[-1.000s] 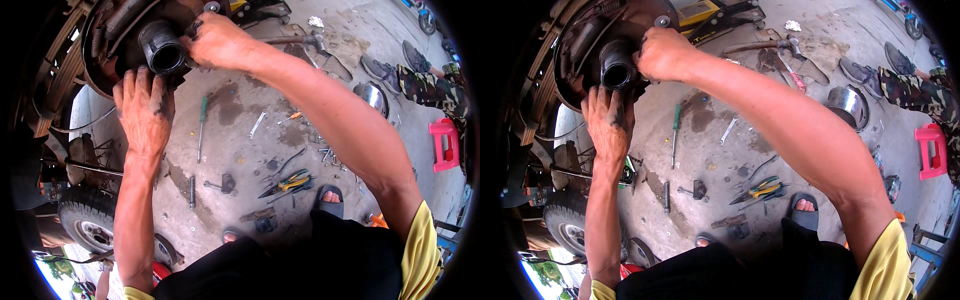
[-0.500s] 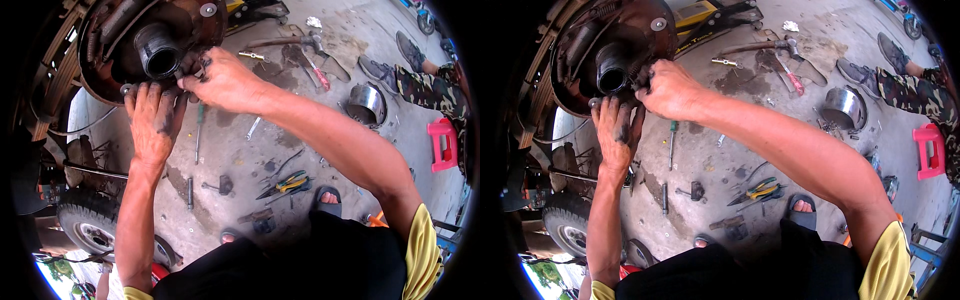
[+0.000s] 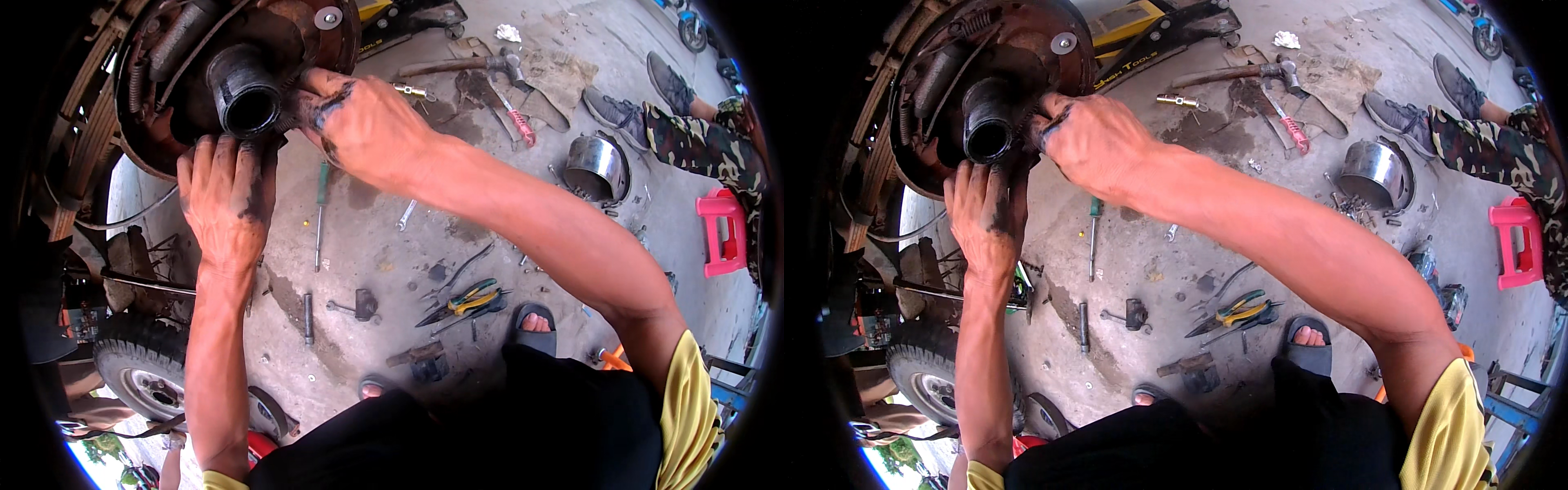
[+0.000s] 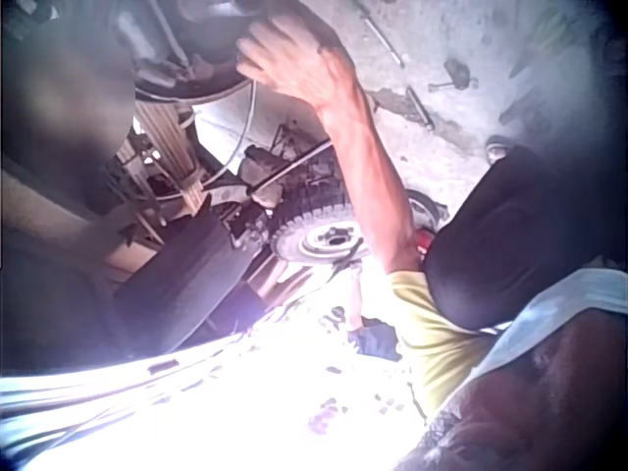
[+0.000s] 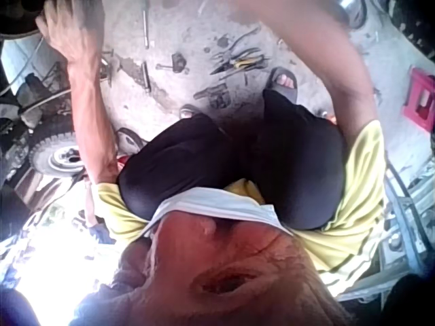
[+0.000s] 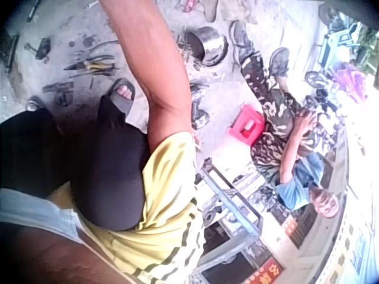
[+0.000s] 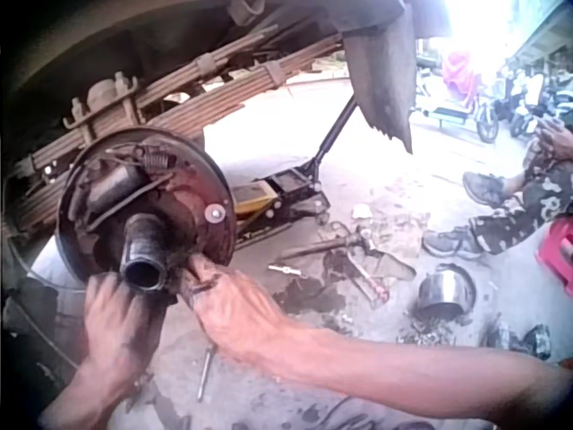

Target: The person assembles a drum brake system by hand, positioning brake pads and attaching springs and retaining clips using a screwdriver.

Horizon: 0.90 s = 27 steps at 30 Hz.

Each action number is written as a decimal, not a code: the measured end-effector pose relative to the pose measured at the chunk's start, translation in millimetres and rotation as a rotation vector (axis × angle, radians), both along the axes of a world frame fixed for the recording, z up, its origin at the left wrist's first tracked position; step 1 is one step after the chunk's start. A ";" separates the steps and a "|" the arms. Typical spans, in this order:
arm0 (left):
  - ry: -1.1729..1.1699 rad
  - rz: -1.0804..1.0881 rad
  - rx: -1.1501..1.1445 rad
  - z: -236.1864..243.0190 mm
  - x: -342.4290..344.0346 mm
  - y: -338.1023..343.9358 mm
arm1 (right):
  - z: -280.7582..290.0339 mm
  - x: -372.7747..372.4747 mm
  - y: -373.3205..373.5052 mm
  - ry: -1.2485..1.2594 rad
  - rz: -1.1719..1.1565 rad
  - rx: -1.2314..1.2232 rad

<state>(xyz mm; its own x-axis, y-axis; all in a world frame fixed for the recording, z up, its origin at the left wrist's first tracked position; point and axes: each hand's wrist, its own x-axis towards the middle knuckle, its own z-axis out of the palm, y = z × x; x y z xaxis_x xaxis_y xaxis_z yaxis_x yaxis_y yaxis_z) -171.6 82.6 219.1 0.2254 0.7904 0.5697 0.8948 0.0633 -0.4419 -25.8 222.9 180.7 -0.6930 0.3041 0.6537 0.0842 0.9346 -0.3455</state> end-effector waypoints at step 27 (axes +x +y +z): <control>-0.027 0.070 0.023 -8.0 -0.9 13.9 | 5.1 -14.5 -30.1 0.326 0.084 -1.457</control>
<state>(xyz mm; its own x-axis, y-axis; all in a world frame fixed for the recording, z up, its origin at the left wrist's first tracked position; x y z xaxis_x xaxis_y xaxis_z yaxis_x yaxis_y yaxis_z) -172.5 96.5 211.2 0.1542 0.7903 0.5930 0.8994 0.1363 -0.4154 -40.3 192.7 185.8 -0.6283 0.7761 -0.0550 -0.2137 -0.2401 -0.9469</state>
